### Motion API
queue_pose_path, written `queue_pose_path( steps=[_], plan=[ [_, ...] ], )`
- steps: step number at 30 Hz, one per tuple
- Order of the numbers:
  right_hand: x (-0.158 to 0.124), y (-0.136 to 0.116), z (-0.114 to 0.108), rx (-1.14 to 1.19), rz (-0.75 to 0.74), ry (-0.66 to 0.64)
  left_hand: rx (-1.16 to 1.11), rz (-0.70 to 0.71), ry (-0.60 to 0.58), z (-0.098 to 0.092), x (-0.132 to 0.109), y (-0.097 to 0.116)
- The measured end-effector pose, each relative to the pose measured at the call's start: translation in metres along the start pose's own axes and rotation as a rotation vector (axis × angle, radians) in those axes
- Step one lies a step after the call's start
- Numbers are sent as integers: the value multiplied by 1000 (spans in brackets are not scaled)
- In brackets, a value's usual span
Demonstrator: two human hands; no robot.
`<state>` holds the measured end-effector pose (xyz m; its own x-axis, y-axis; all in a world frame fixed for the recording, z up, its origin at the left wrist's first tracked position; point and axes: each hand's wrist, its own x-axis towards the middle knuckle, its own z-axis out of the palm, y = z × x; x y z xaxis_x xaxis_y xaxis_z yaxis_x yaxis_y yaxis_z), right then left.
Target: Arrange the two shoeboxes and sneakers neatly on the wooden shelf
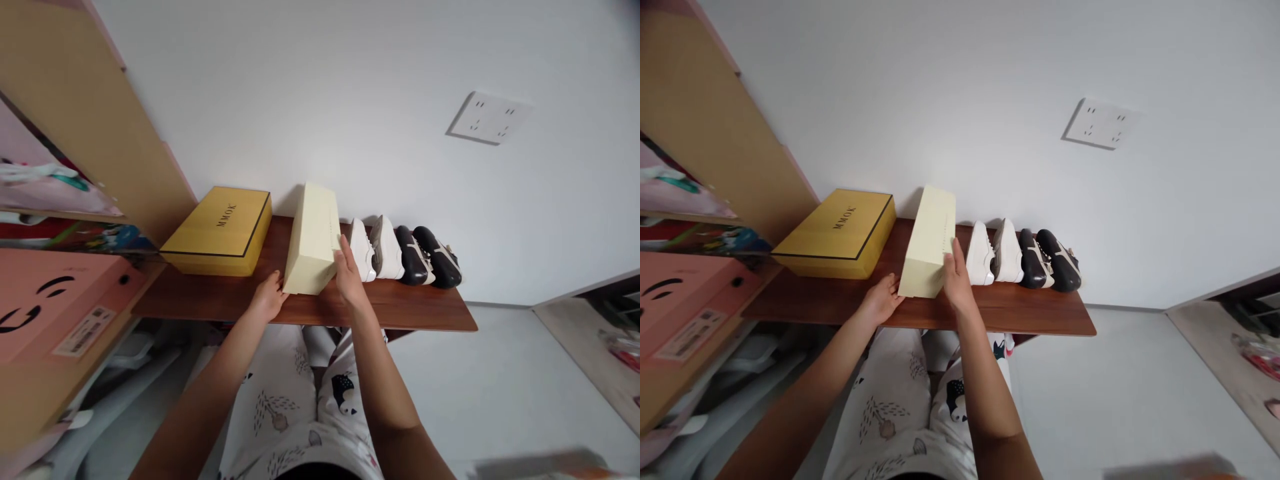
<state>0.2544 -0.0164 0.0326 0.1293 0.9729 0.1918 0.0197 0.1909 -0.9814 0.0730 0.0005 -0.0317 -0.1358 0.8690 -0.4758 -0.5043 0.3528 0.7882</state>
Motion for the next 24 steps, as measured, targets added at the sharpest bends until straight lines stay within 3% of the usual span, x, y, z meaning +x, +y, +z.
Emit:
queue_pose_path(
  steps=[3, 6, 10, 17, 24],
  plan=[
    [1, 9, -14, 13, 19, 52, -61, -143, 23, 6, -4, 3],
    [-2, 13, -20, -5, 14, 111, -94, -103, 67, 11, -11, 6],
    [-11, 13, -19, -22, 60, 123, -138, 33, 61, 11, -21, 16],
    [-26, 25, -6, -11, 159, 7, -48, 415, 81, 3, -29, 27],
    [-30, 53, 8, 43, 188, 13, 59, 473, 137, -6, -17, 19]
  ],
)
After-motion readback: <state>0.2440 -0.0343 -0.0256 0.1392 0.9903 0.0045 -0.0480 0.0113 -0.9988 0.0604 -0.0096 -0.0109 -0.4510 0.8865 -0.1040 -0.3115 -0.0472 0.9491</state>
